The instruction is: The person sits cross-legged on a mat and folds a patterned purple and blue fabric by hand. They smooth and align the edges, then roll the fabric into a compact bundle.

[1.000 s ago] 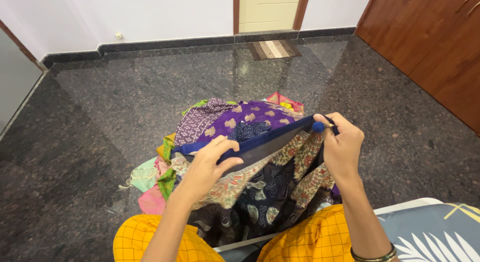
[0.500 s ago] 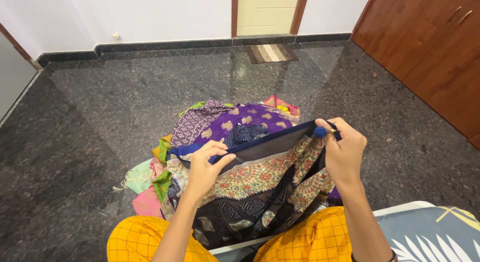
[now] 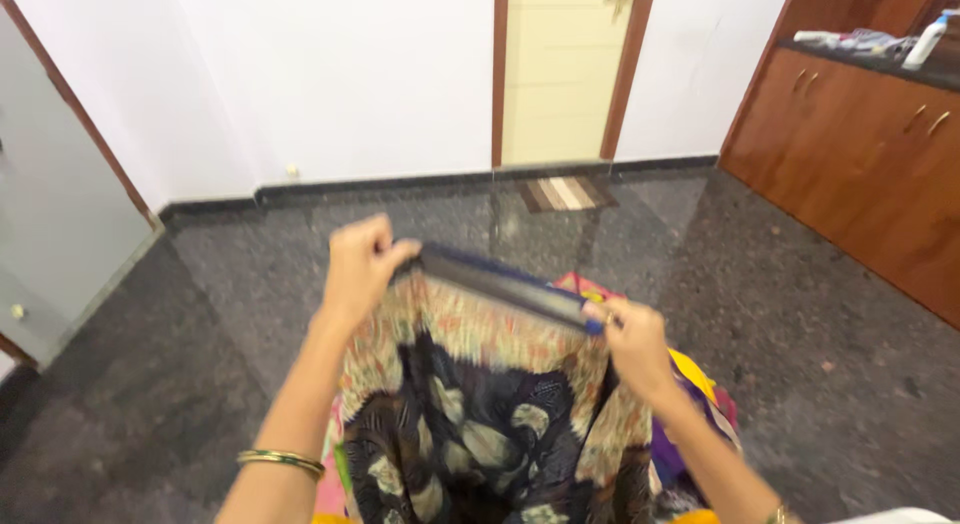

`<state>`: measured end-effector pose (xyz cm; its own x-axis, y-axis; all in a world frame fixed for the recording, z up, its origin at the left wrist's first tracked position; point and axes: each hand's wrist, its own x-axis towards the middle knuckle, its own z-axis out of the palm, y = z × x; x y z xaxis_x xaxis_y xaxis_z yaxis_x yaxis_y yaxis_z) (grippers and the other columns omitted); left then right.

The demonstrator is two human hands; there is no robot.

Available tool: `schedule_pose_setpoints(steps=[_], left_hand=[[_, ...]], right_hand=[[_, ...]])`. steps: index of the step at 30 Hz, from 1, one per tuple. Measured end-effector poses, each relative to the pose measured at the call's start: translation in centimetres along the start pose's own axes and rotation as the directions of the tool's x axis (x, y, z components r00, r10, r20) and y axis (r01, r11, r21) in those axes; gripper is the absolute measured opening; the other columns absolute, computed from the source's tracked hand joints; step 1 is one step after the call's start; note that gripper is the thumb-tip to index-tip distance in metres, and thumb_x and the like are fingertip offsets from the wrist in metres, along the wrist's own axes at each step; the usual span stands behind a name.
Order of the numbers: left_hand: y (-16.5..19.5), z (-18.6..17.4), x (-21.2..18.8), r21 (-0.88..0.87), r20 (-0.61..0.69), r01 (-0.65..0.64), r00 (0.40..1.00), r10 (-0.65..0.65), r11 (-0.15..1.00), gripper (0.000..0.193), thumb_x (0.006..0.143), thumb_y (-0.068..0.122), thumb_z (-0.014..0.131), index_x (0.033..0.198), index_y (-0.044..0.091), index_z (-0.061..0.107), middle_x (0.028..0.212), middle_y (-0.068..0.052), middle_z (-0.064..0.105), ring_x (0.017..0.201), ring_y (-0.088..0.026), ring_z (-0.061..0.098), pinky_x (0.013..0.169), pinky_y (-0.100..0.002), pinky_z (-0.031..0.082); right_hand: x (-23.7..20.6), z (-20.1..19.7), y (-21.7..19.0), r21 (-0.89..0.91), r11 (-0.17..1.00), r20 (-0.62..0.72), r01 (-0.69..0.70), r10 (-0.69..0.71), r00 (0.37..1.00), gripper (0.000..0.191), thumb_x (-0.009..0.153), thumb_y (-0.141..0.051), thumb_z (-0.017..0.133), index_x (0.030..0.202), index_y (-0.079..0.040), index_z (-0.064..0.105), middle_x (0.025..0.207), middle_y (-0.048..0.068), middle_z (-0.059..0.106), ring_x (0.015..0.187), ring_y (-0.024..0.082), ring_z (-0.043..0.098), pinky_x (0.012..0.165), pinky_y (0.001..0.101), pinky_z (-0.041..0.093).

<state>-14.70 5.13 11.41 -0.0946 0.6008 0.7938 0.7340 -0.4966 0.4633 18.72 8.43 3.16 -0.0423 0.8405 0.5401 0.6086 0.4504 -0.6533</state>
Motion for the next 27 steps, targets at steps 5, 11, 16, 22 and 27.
schedule_pose_setpoints(steps=[5, 11, 16, 22, 27], left_hand=[[7.2, -4.1, 5.3, 0.309, -0.172, -0.547, 0.773, 0.611, 0.778, 0.039, 0.090, 0.018, 0.084, 0.075, 0.002, 0.051, 0.071, -0.011, 0.051, 0.067, -0.027, 0.050, 0.063, -0.041, 0.040], [6.6, -2.3, 0.2, 0.062, -0.050, -0.312, 0.948, 0.315, 0.948, 0.040, 0.075, 0.026, 0.090, 0.065, 0.004, 0.057, 0.059, -0.003, 0.055, 0.054, -0.014, 0.049, 0.051, -0.031, 0.041], [1.8, 1.6, -4.8, -0.126, 0.096, 0.213, 0.975, -0.202, 0.969, 0.040, 0.068, 0.022, 0.096, 0.068, -0.003, 0.066, 0.059, -0.010, 0.060, 0.058, -0.011, 0.045, 0.052, -0.030, 0.039], [-1.1, 1.5, -7.0, -0.445, 0.199, 0.213, 0.971, -0.136, 0.870, 0.011, 0.075, 0.011, 0.086, 0.080, 0.002, 0.081, 0.086, -0.005, 0.079, 0.077, -0.008, 0.069, 0.069, -0.025, 0.052], [-1.8, 0.0, -7.4, -0.422, 0.212, 0.341, 0.938, -0.275, 0.840, 0.009, 0.076, 0.007, 0.085, 0.078, 0.000, 0.080, 0.085, -0.007, 0.078, 0.073, -0.009, 0.067, 0.065, -0.026, 0.052]], right_hand=[[10.5, -8.1, -3.9, -0.199, 0.879, -0.571, 0.432, -0.463, 0.678, 0.009, 0.100, -0.001, 0.064, 0.099, 0.005, 0.071, 0.087, 0.020, 0.067, 0.075, 0.030, 0.067, 0.069, 0.0425, 0.048], [8.8, -9.1, -4.4, -0.383, 0.824, -0.416, 0.417, -0.557, 0.719, 0.026, 0.109, -0.020, 0.071, 0.094, 0.001, 0.069, 0.077, 0.021, 0.063, 0.067, 0.033, 0.061, 0.062, 0.0408, 0.045], [4.6, -7.1, -1.3, -0.173, 0.964, -0.307, 0.203, -0.249, 0.919, 0.024, 0.101, -0.025, 0.069, 0.095, -0.001, 0.071, 0.068, 0.021, 0.059, 0.053, 0.030, 0.051, 0.055, 0.0409, 0.043], [2.2, -6.6, 0.7, -0.092, 0.992, -0.241, 0.081, -0.101, 0.965, 0.028, 0.099, -0.026, 0.070, 0.092, 0.002, 0.070, 0.061, 0.018, 0.055, 0.051, 0.023, 0.044, 0.052, 0.0383, 0.039], [0.8, -6.1, 0.1, -0.071, 0.997, -0.148, 0.041, -0.051, 0.988, 0.030, 0.098, -0.027, 0.071, 0.089, 0.001, 0.071, 0.057, 0.017, 0.053, 0.050, 0.020, 0.043, 0.051, 0.0378, 0.037]])
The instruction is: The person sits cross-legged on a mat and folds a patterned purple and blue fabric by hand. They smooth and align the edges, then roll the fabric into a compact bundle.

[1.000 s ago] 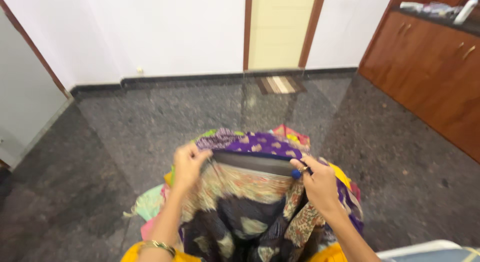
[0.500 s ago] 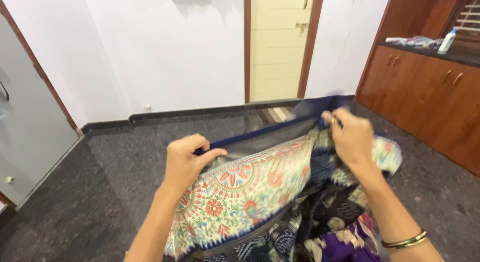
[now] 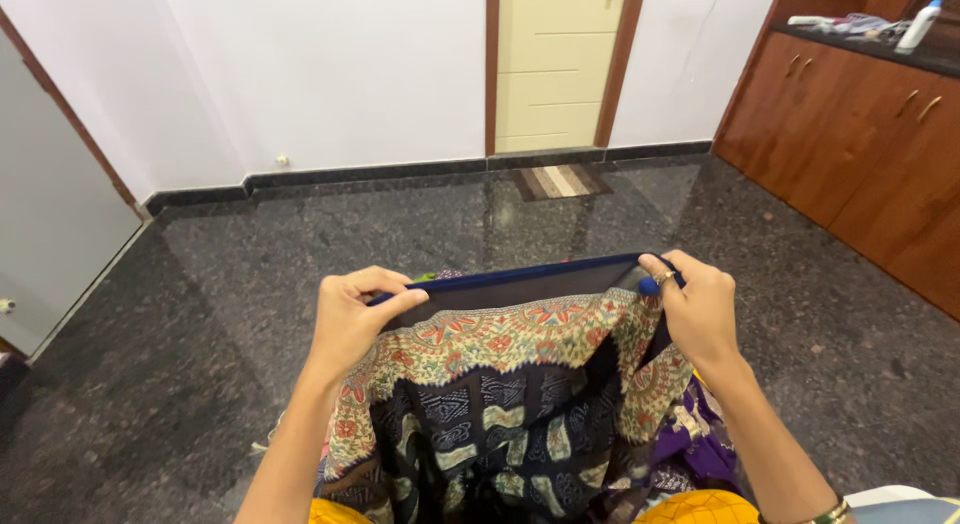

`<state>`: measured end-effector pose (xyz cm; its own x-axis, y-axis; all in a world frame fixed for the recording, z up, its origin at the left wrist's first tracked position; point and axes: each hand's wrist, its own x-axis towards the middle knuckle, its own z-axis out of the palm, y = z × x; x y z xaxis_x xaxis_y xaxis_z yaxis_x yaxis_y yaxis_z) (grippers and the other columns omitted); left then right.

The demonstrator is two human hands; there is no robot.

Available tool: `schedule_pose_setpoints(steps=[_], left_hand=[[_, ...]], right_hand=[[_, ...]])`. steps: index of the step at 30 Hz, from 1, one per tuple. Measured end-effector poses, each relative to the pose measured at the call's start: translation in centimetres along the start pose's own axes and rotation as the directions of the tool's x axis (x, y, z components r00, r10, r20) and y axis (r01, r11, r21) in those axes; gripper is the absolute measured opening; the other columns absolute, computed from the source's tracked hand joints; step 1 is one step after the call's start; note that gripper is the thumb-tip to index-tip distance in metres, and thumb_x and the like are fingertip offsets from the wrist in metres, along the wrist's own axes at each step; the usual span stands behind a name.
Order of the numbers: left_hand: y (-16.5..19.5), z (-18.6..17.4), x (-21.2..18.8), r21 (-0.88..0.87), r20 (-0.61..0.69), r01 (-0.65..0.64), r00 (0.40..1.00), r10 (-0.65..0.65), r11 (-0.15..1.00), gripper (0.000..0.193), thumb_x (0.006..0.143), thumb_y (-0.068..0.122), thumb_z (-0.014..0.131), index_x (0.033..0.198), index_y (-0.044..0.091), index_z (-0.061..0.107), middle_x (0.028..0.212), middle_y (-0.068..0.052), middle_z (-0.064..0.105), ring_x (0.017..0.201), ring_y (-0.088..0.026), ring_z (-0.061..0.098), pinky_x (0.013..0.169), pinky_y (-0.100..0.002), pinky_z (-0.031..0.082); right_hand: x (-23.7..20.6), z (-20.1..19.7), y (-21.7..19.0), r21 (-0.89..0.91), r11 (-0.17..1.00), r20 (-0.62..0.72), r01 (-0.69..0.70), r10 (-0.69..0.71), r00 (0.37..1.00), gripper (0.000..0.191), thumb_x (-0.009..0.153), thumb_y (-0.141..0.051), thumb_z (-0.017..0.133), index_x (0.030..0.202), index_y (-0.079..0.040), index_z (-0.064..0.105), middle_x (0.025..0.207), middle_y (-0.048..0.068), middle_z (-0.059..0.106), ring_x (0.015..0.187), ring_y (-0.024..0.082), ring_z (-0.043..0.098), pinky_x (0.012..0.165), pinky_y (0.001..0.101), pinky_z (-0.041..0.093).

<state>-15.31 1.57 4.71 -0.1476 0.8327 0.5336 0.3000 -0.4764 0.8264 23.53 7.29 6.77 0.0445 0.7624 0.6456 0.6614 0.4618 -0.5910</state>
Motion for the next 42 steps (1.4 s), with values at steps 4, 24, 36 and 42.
schedule_pose_setpoints(steps=[4, 24, 36, 42], left_hand=[[-0.2, -1.4, -0.1, 0.005, -0.042, -0.017, 0.999, 0.018, 1.000, 0.008, 0.079, 0.006, 0.083, 0.076, -0.001, 0.078, 0.085, -0.007, 0.079, 0.075, -0.009, 0.068, 0.069, -0.024, 0.053], [2.6, 6.8, -3.1, 0.455, 0.066, -0.182, 0.983, 0.171, 0.872, 0.017, 0.090, 0.021, 0.071, 0.090, 0.003, 0.073, 0.085, -0.013, 0.068, 0.079, -0.033, 0.067, 0.071, -0.042, 0.051], [4.8, 11.1, -5.9, 0.289, 0.464, -0.355, 0.864, 0.195, 0.889, 0.015, 0.092, 0.021, 0.068, 0.101, 0.009, 0.071, 0.089, -0.011, 0.068, 0.084, -0.034, 0.069, 0.069, -0.044, 0.051], [5.0, 8.9, -8.0, 0.256, 0.387, -0.120, 0.922, 0.012, 0.959, 0.029, 0.094, 0.025, 0.071, 0.117, 0.010, 0.061, 0.094, -0.016, 0.072, 0.093, -0.035, 0.071, 0.076, -0.042, 0.053]], right_hand=[[-1.6, 0.0, -1.0, 0.026, 1.000, 0.080, -0.009, 0.007, 0.997, 0.028, 0.095, -0.029, 0.070, 0.089, -0.001, 0.073, 0.055, 0.013, 0.056, 0.046, 0.015, 0.046, 0.049, 0.0358, 0.038], [-3.7, 1.2, 1.0, 0.080, 0.961, 0.076, -0.266, 0.260, 0.963, 0.029, 0.098, -0.024, 0.070, 0.121, -0.008, 0.077, 0.099, 0.010, 0.077, 0.081, 0.012, 0.063, 0.074, 0.0310, 0.049], [-10.3, 6.9, -0.6, 0.502, 0.849, 0.539, -0.168, -0.155, 0.828, 0.017, 0.089, -0.002, 0.066, 0.103, 0.001, 0.076, 0.085, 0.004, 0.076, 0.080, 0.010, 0.062, 0.073, 0.0305, 0.051], [-10.6, 6.0, -3.8, 0.255, 0.966, 0.197, -0.033, -0.019, 0.980, 0.019, 0.088, -0.005, 0.064, 0.102, -0.006, 0.077, 0.079, 0.014, 0.072, 0.064, 0.019, 0.066, 0.061, 0.0318, 0.048]])
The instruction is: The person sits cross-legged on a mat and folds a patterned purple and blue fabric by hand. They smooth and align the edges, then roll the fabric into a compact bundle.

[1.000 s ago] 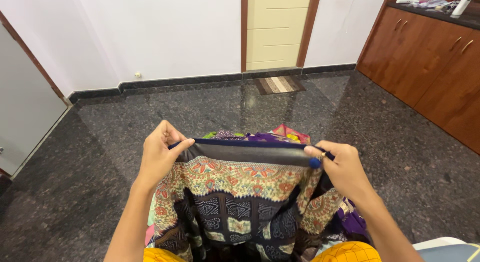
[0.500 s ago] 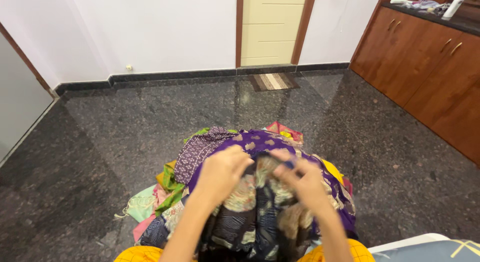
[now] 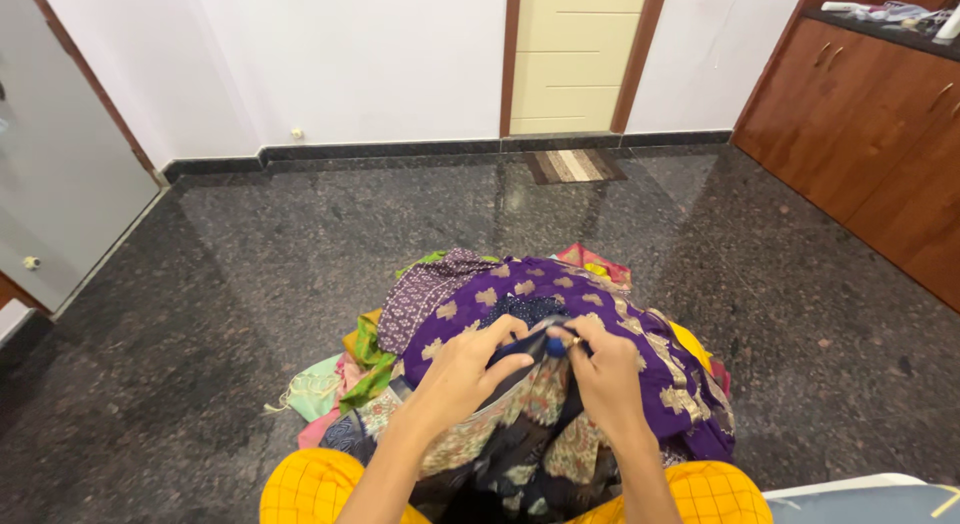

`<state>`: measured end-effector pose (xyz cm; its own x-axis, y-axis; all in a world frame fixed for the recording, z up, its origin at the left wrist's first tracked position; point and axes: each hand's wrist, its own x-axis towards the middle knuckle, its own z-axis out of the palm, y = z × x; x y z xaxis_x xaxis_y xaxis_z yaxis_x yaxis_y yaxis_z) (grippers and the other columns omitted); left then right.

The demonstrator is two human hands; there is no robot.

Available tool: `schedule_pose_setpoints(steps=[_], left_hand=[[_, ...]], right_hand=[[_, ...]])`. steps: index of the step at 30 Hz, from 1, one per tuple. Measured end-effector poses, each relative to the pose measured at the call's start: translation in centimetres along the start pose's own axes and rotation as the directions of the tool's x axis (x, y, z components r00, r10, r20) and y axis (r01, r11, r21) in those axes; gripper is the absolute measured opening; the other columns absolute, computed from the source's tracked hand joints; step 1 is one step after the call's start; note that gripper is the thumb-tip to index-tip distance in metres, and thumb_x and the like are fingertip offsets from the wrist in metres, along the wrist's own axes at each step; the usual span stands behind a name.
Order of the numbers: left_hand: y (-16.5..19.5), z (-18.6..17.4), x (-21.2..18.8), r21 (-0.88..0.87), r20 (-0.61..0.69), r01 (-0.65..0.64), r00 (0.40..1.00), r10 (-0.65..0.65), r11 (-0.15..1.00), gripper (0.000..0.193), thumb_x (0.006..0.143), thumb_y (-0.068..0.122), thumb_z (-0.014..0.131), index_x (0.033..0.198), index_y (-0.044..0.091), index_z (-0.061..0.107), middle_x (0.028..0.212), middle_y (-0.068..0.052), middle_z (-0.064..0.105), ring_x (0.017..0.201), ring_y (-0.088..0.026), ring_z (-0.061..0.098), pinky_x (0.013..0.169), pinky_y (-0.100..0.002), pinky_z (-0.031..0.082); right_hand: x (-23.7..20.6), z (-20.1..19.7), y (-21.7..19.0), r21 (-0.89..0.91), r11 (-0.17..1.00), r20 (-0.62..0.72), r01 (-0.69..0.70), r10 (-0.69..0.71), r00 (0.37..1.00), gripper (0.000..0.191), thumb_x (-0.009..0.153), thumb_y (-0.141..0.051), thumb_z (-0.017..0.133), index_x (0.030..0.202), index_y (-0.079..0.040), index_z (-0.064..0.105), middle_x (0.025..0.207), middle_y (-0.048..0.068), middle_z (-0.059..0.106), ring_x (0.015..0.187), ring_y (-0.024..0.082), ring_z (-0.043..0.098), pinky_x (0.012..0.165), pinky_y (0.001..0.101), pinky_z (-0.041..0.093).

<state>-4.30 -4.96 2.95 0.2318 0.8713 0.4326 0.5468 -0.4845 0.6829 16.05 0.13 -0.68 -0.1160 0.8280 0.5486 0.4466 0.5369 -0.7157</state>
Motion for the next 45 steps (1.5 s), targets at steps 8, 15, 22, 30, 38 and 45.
schedule_pose_setpoints(steps=[8, 15, 22, 30, 38, 45], left_hand=[[1.2, -1.0, -3.4, -0.106, -0.117, 0.060, 0.991, -0.072, 0.993, 0.032, 0.091, 0.023, 0.071, 0.120, 0.011, 0.062, 0.093, -0.013, 0.072, 0.088, -0.027, 0.074, 0.080, -0.037, 0.056], [-0.6, -1.8, -4.9, 0.015, -0.081, 0.146, 0.986, -0.145, 0.989, 0.030, 0.085, 0.024, 0.079, 0.096, -0.001, 0.066, 0.084, -0.012, 0.065, 0.075, -0.029, 0.063, 0.071, -0.036, 0.051], [-5.9, -0.5, -6.4, -0.098, -0.303, -0.079, 0.952, 0.046, 0.992, 0.023, 0.084, 0.013, 0.078, 0.092, -0.006, 0.067, 0.096, -0.011, 0.070, 0.092, -0.025, 0.069, 0.084, -0.033, 0.052], [-1.6, -8.5, 1.7, 0.229, -0.728, -0.099, 0.644, 0.238, 0.968, 0.013, 0.081, 0.002, 0.078, 0.093, -0.003, 0.075, 0.101, -0.012, 0.075, 0.090, -0.025, 0.072, 0.082, -0.034, 0.056], [-0.8, -7.2, 1.9, 0.142, -0.452, -0.147, 0.870, 0.196, 0.979, 0.015, 0.078, 0.012, 0.081, 0.090, 0.003, 0.079, 0.100, -0.009, 0.078, 0.091, -0.022, 0.076, 0.081, -0.032, 0.058], [-5.9, -4.6, -1.3, -0.035, -0.323, 0.031, 0.946, -0.041, 0.999, 0.016, 0.084, 0.012, 0.076, 0.093, -0.001, 0.077, 0.101, -0.008, 0.078, 0.090, -0.021, 0.075, 0.082, -0.032, 0.055]], right_hand=[[0.3, -1.8, -4.2, -0.095, 0.991, -0.134, 0.096, -0.108, 0.985, 0.012, 0.093, -0.014, 0.071, 0.099, -0.005, 0.074, 0.075, 0.017, 0.069, 0.059, 0.028, 0.066, 0.057, 0.0357, 0.047], [0.7, -2.4, -5.4, -0.047, 0.980, -0.143, 0.194, -0.199, 0.969, 0.013, 0.093, -0.013, 0.070, 0.099, -0.002, 0.073, 0.073, 0.013, 0.070, 0.061, 0.021, 0.070, 0.059, 0.0324, 0.050], [1.3, -4.1, -4.7, 0.060, 0.997, -0.192, -0.057, 0.068, 0.979, 0.012, 0.095, -0.011, 0.070, 0.099, 0.000, 0.074, 0.068, 0.012, 0.067, 0.056, 0.015, 0.064, 0.054, 0.0320, 0.047], [2.9, -3.8, -3.3, -0.112, 0.993, -0.203, -0.030, 0.007, 0.979, 0.020, 0.094, -0.013, 0.073, 0.110, 0.000, 0.076, 0.069, 0.016, 0.058, 0.058, 0.016, 0.050, 0.057, 0.0306, 0.044], [3.5, -4.4, -0.1, -0.210, 0.973, -0.441, -0.096, -0.006, 0.898, 0.018, 0.103, -0.017, 0.072, 0.105, 0.000, 0.074, 0.074, 0.019, 0.064, 0.063, 0.017, 0.058, 0.064, 0.0325, 0.045], [0.6, -3.8, 2.2, -0.155, 0.988, -0.343, -0.019, -0.036, 0.939, 0.018, 0.100, -0.013, 0.068, 0.113, -0.002, 0.073, 0.088, 0.017, 0.071, 0.073, 0.014, 0.066, 0.068, 0.0321, 0.048]])
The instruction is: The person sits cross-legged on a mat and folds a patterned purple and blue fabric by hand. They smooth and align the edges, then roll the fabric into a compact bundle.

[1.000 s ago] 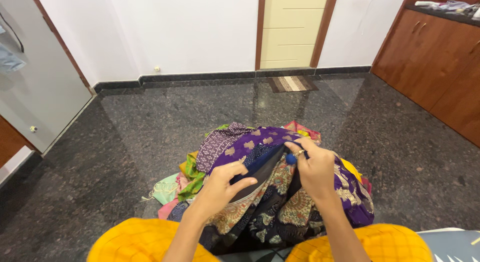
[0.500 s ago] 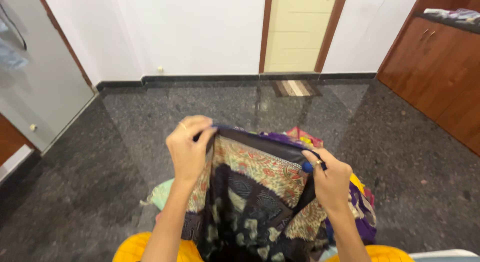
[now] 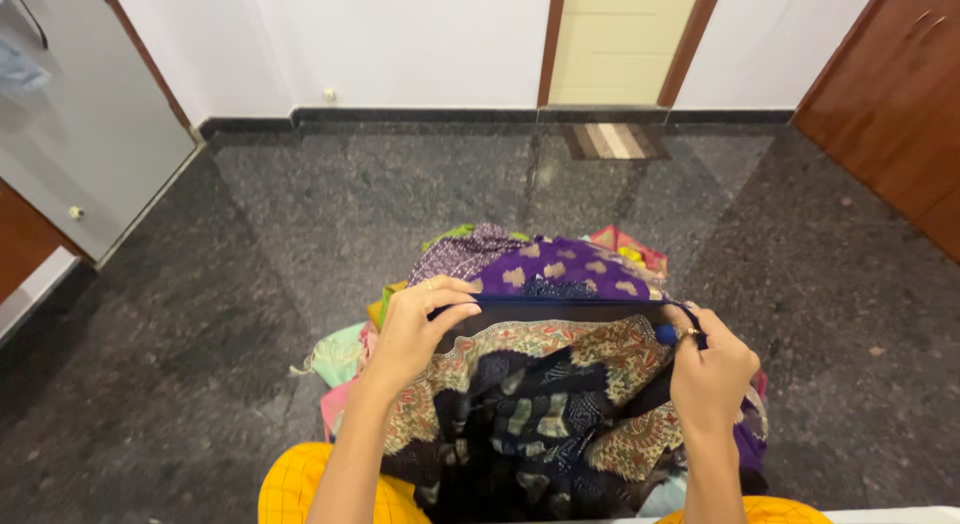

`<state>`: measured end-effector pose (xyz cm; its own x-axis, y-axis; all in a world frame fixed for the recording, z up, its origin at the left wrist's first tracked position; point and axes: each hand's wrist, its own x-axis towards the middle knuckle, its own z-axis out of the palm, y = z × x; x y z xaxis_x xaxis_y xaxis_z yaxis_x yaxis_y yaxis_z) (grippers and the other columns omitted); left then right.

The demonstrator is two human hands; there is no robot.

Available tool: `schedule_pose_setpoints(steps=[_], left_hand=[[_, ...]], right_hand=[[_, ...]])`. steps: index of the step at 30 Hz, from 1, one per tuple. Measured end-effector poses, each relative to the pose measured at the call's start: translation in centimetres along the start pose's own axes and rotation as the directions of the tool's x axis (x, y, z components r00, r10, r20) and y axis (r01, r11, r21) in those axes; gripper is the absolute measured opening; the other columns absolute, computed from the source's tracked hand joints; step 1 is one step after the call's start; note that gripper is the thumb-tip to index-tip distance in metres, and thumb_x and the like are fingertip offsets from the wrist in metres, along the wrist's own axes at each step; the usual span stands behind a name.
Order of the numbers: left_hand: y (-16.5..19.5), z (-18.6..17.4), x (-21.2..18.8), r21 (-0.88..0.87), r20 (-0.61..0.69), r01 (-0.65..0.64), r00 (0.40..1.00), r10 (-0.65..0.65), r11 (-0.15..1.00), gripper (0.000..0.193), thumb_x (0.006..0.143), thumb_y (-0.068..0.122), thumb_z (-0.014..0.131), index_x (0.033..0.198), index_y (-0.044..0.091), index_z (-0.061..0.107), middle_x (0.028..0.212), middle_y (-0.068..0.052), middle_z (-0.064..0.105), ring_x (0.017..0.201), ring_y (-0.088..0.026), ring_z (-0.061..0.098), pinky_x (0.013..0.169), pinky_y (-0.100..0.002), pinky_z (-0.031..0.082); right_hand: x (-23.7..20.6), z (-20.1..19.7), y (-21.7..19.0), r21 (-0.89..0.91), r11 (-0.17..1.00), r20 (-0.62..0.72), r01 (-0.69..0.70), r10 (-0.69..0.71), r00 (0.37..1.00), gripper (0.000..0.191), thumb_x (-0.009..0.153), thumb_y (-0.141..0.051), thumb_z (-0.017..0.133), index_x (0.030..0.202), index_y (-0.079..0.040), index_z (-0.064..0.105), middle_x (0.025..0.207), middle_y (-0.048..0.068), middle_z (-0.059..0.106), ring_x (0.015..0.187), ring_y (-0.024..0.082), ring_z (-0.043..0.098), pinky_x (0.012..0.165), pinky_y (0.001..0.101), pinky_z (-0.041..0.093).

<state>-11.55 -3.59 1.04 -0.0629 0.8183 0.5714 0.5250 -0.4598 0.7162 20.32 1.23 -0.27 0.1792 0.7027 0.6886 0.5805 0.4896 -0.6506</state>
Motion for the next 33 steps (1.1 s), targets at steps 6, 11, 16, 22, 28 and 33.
schedule_pose_setpoints(steps=[6, 11, 16, 22, 28, 33], left_hand=[[-0.2, 0.9, -2.0, 0.061, -0.196, -0.007, 0.980, 0.019, 0.998, 0.012, 0.080, 0.009, 0.079, 0.089, 0.001, 0.078, 0.095, -0.008, 0.078, 0.089, -0.019, 0.075, 0.080, -0.029, 0.056], [-0.1, 0.8, -2.2, 0.075, -0.221, 0.003, 0.975, 0.014, 0.997, 0.010, 0.081, 0.009, 0.080, 0.082, 0.001, 0.075, 0.091, -0.006, 0.078, 0.084, -0.017, 0.074, 0.077, -0.029, 0.056], [-0.7, 1.3, -2.5, 0.119, -0.231, 0.092, 0.971, -0.062, 0.989, 0.018, 0.085, 0.012, 0.080, 0.086, -0.001, 0.067, 0.085, -0.007, 0.072, 0.072, -0.021, 0.066, 0.068, -0.033, 0.052], [-0.1, 0.5, -2.3, 0.236, -0.270, 0.104, 0.962, -0.038, 0.966, 0.014, 0.092, 0.012, 0.070, 0.103, 0.003, 0.072, 0.089, -0.011, 0.063, 0.074, -0.026, 0.064, 0.068, -0.036, 0.051], [4.2, 5.2, -2.3, 0.354, -0.064, -0.034, 0.996, 0.060, 0.935, 0.014, 0.094, 0.019, 0.066, 0.098, 0.008, 0.072, 0.097, -0.009, 0.067, 0.077, -0.032, 0.069, 0.066, -0.042, 0.053], [6.2, 7.5, -1.4, 0.245, 0.103, -0.101, 0.992, 0.077, 0.964, 0.011, 0.093, 0.016, 0.065, 0.098, 0.008, 0.071, 0.099, -0.008, 0.067, 0.078, -0.034, 0.069, 0.064, -0.044, 0.052]], right_hand=[[-0.3, -0.8, -0.5, -0.019, 0.998, 0.069, -0.062, 0.063, 0.996, 0.018, 0.096, -0.010, 0.070, 0.112, -0.002, 0.074, 0.085, 0.014, 0.073, 0.066, 0.011, 0.062, 0.063, 0.0295, 0.047], [-0.4, -1.5, -1.5, -0.064, 0.983, 0.167, -0.174, 0.182, 0.969, 0.019, 0.094, -0.010, 0.071, 0.111, -0.004, 0.077, 0.072, 0.010, 0.070, 0.058, 0.012, 0.053, 0.056, 0.0310, 0.042], [-0.9, -2.2, -1.0, 0.048, 0.986, 0.246, -0.163, 0.146, 0.958, 0.019, 0.091, -0.008, 0.069, 0.107, -0.002, 0.075, 0.075, 0.007, 0.071, 0.066, 0.009, 0.057, 0.063, 0.0274, 0.045], [0.1, -3.4, 0.7, 0.157, 0.972, 0.631, -0.177, 0.039, 0.775, 0.019, 0.084, -0.013, 0.072, 0.096, -0.001, 0.078, 0.077, 0.007, 0.078, 0.073, 0.010, 0.067, 0.068, 0.0295, 0.052], [0.9, 0.1, -0.6, -0.094, 0.984, 0.159, -0.150, 0.164, 0.974, 0.024, 0.101, -0.018, 0.066, 0.117, -0.002, 0.075, 0.081, 0.010, 0.070, 0.075, 0.012, 0.056, 0.066, 0.0320, 0.046], [-2.0, 1.3, -3.0, 0.288, 0.835, 0.640, -0.470, 0.198, 0.743, 0.045, 0.084, -0.012, 0.071, 0.129, -0.009, 0.074, 0.082, -0.004, 0.064, 0.066, 0.008, 0.048, 0.059, 0.0270, 0.042]])
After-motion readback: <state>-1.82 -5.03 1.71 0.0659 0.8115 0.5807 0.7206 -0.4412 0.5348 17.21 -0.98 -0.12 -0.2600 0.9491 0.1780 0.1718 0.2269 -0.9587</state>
